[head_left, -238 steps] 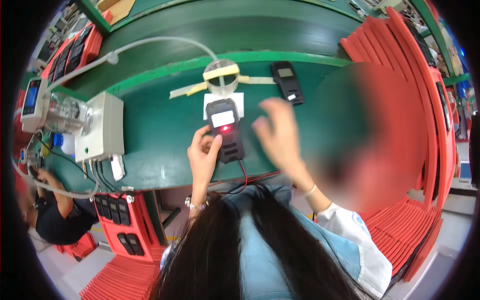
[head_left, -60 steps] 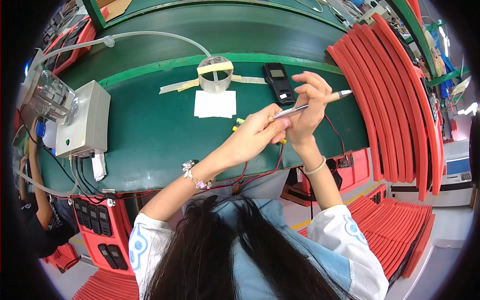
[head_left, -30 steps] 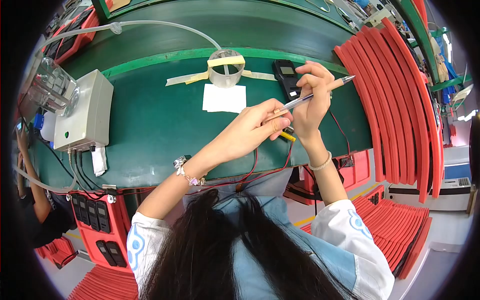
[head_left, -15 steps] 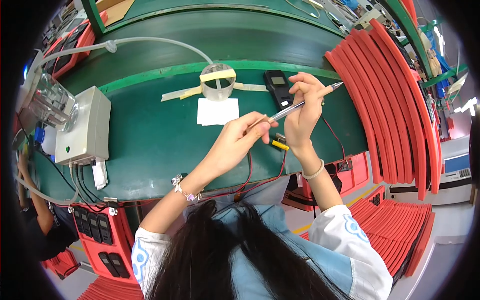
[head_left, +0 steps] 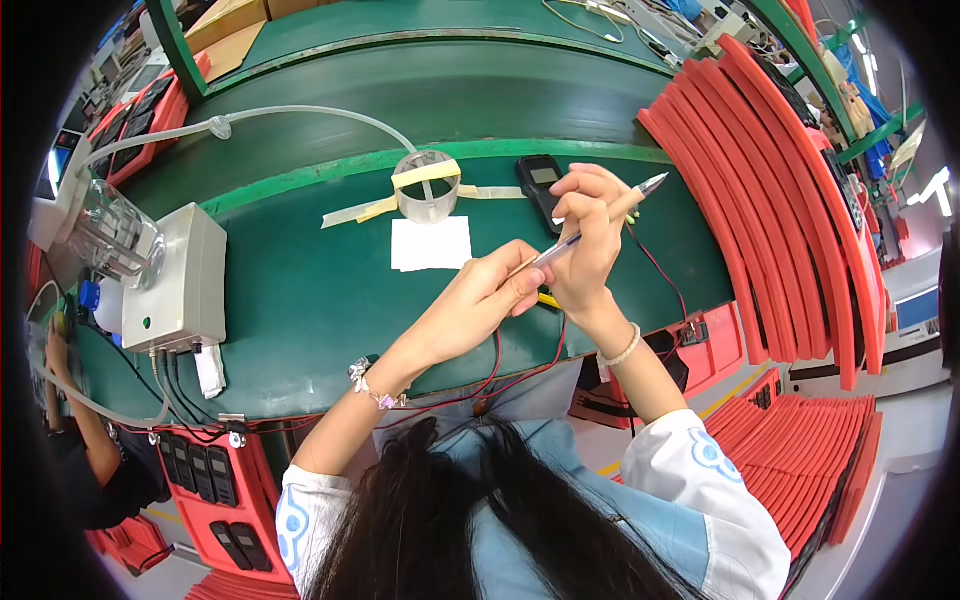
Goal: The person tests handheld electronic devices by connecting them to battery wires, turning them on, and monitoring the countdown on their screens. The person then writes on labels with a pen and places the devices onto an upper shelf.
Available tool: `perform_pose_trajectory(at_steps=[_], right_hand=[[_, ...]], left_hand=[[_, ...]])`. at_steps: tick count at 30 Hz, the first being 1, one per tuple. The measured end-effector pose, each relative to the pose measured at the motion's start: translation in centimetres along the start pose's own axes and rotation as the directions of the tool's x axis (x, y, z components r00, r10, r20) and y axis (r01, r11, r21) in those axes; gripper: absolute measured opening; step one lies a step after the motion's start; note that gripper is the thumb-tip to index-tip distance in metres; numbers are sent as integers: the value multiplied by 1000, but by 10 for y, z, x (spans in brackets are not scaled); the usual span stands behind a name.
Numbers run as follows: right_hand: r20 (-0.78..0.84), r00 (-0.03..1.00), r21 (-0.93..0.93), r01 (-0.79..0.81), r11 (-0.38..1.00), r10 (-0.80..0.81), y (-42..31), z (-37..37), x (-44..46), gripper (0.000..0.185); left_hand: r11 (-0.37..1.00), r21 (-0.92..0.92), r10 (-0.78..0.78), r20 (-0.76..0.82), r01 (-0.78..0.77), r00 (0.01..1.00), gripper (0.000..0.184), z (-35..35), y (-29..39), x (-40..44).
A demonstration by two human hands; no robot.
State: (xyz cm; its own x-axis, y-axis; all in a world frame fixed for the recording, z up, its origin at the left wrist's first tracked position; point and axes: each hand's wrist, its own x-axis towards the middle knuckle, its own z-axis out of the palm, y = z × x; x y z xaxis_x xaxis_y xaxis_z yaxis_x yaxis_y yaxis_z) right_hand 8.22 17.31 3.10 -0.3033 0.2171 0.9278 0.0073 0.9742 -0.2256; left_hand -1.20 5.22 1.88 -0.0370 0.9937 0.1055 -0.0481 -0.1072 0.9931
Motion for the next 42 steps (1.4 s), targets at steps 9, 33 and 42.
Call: perform_pose_trajectory(at_steps=[9, 33, 42], right_hand=[[79, 995, 101, 45, 994, -53, -10, -15, 6, 22], [226, 974, 129, -33, 991, 3, 78, -15, -26, 20], [106, 881, 175, -474, 863, 462, 153, -10, -51, 29]], left_hand=[[926, -363, -26, 205, 100, 978, 27, 6, 10, -9], [988, 60, -152, 120, 146, 981, 27, 5, 5, 37], [765, 636, 200, -90, -99, 976, 50, -25, -52, 110]])
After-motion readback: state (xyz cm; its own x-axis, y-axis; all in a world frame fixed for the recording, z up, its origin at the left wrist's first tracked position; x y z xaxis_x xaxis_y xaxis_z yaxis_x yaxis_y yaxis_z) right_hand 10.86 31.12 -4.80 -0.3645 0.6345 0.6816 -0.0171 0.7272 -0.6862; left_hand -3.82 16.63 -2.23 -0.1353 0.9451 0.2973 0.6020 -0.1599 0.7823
